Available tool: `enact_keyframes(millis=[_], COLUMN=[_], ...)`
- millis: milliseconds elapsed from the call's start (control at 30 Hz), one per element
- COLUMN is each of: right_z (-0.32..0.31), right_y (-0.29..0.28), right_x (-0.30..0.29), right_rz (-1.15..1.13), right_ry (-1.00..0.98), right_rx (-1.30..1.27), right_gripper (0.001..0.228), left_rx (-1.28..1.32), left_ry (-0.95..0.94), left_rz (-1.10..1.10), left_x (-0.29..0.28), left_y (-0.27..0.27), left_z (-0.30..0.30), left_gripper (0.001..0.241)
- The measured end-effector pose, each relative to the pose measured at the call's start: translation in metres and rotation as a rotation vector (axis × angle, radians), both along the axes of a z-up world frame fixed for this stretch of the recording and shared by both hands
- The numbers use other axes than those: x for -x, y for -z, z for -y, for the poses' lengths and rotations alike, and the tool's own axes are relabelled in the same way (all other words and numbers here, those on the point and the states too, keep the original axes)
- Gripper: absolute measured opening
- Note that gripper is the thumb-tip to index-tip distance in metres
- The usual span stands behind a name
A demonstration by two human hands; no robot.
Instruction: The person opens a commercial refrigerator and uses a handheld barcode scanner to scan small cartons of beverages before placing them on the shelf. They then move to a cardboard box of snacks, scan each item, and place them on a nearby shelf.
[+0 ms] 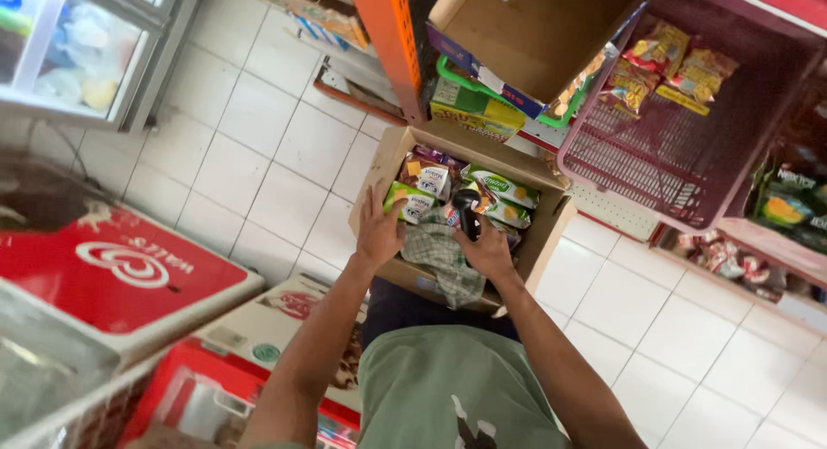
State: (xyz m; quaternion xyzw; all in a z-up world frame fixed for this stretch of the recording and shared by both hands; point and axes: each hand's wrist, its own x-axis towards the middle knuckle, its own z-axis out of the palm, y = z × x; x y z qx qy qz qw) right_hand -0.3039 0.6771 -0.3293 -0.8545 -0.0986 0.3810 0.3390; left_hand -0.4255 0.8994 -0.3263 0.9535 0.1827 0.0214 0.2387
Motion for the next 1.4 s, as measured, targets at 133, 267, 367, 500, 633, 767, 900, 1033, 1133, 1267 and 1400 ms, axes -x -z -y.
enact_keyframes(millis=[133,267,367,500,633,767,900,1033,1133,1267,1400], right_z=[-0.039,-0.063,-0.069,-0.075,-0.097,-0.13,-0.163,-0.182,-0.187,-0.178,-0.154], right_y=[0.019,0.035,0.032,0.023,0.013,0.01,0.006,0.016,0.024,0.029,0.02], right_x=[0.037,0.084,0.117,0.145,0.145,0.132,0.144,0.151,0.165,0.174,0.173], right_rz=[0.348,0.53,0.602,0.602,0.558,0.503,0.474,0.312,0.395,0.233,0.193], right_ry=[0.141,0.196,0.255,0.294,0.391,0.495,0.545,0.678,0.747,0.744,0.814], right_rx=[-0.182,-0.091,-0.13,-0.067,0.091,0.301,0.458,0.438,0.394,0.423,0.394], right_gripper=[0.068,0.065,0.063,0.056,0.065,0.08,0.094,0.101,0.103,0.104,0.108], left_rx=[0.072,0.089,0.121,0.053,0.048,-0.424,-0.48,-0.394,-0.331,-0.238,-0.23], left_ry=[0.145,0.281,0.34,0.589,1.164,1.462,1.493,1.493,1.502,1.531,1.586], left_rz=[-0.218,-0.269,-0.371,-0.234,-0.159,-0.569,-0.471,-0.534,-0.303,-0.291,-0.2], left_x=[-0.02,-0.034,-0.061,-0.065,-0.112,-0.15,-0.16,-0.159,-0.151,-0.145,-0.139], left_y=[0.023,0.026,0.011,-0.017,-0.028,-0.007,0.021,0.031,0.029,0.028,0.025], left_z=[-0.039,-0.065,-0.078,-0.087,-0.11,-0.119,-0.116,-0.104,-0.103,-0.103,-0.088], left_gripper=[0.068,0.072,0.072,0.071,0.066,0.084,0.058,0.037,0.034,0.023,0.012])
